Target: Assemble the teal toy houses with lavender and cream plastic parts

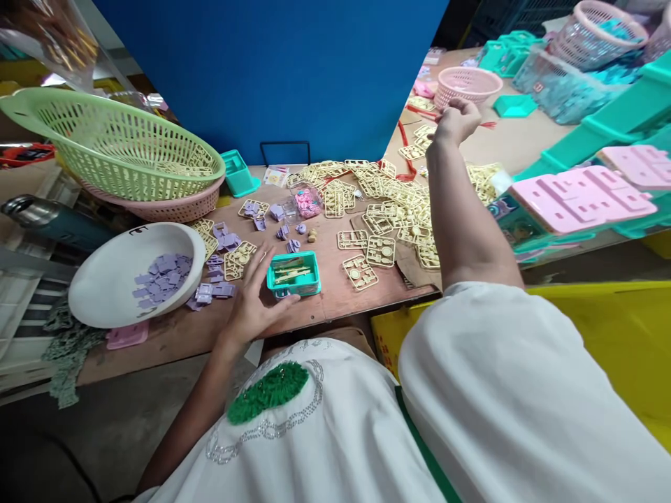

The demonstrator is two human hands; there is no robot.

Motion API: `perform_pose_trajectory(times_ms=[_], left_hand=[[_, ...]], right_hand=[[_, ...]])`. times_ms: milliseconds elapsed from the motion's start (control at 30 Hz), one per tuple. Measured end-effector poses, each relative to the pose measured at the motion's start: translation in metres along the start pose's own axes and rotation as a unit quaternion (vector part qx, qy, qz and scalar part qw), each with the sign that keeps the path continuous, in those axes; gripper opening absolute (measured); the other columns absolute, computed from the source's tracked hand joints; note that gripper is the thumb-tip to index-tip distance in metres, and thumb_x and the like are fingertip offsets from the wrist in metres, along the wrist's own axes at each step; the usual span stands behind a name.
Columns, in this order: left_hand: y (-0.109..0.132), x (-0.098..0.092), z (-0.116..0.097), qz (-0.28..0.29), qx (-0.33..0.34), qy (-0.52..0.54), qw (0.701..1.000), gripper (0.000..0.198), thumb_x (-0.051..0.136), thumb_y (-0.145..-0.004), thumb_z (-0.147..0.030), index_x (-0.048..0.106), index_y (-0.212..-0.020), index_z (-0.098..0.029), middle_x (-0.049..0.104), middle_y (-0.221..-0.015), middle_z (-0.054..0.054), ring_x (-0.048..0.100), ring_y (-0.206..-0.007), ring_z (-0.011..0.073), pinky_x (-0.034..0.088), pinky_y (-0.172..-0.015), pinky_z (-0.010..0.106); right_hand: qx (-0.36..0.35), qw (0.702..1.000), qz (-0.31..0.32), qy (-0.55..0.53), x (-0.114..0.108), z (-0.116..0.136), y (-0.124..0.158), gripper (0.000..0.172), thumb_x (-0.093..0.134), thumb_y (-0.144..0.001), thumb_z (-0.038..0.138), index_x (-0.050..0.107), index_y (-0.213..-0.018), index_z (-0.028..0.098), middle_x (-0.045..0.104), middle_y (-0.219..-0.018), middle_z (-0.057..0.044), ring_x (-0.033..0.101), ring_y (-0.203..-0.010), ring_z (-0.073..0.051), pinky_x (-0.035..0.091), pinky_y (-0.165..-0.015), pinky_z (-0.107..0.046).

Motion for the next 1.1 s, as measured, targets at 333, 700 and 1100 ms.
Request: perform_pose_trajectory(times_ms=[333,700,1100], left_hand=[[-0.026,0.008,0.043,-0.045,-0.074,0.093,0.992,0.056,0.075,-0.093,-0.055,0.069,-0.138,-0.021,0.070,-0.141,0.014,0.066,-0.133,0.0284,0.052,-0.117,0.044],[-0.044,0.008,0.061,-0.055,-0.128,0.128,0.982,0.061,0.077,-0.088,-0.062,0.075,-0.128,-0.016,0.075,-0.130,0.016,0.071,-0.123,0.0296,0.055,-0.111,0.045],[-0.007,0.017,0.042,-0.035,-0.099,0.164,0.981,0.074,0.087,-0.085,-0.047,0.059,-0.148,-0.023,0.064,-0.151,0.014,0.064,-0.137,0.0285,0.052,-0.119,0.044]], right_hand=[[0.124,0.875,0.390,-0.258,-0.039,0.154,0.255,0.017,0.078,-0.093,0.029,0.078,-0.110,0.023,0.080,-0.105,-0.004,0.075,-0.094,-0.015,0.066,-0.098,-0.040],[0.150,0.773,0.573,-0.227,-0.004,0.173,0.367,0.091,0.091,-0.075,0.044,0.056,-0.156,0.020,0.069,-0.146,-0.012,0.070,-0.126,-0.033,0.062,-0.104,-0.044],[0.050,0.779,0.581,-0.231,-0.036,0.175,0.376,0.097,0.089,-0.081,0.054,0.046,-0.164,0.027,0.056,-0.161,-0.013,0.059,-0.143,-0.033,0.050,-0.120,-0.050]])
Point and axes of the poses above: each hand's wrist, its own y-axis away from the middle knuckle, its own x-axis out of the palm, z = x × y, the point moved 7 cm from there along -y, towards the middle knuckle
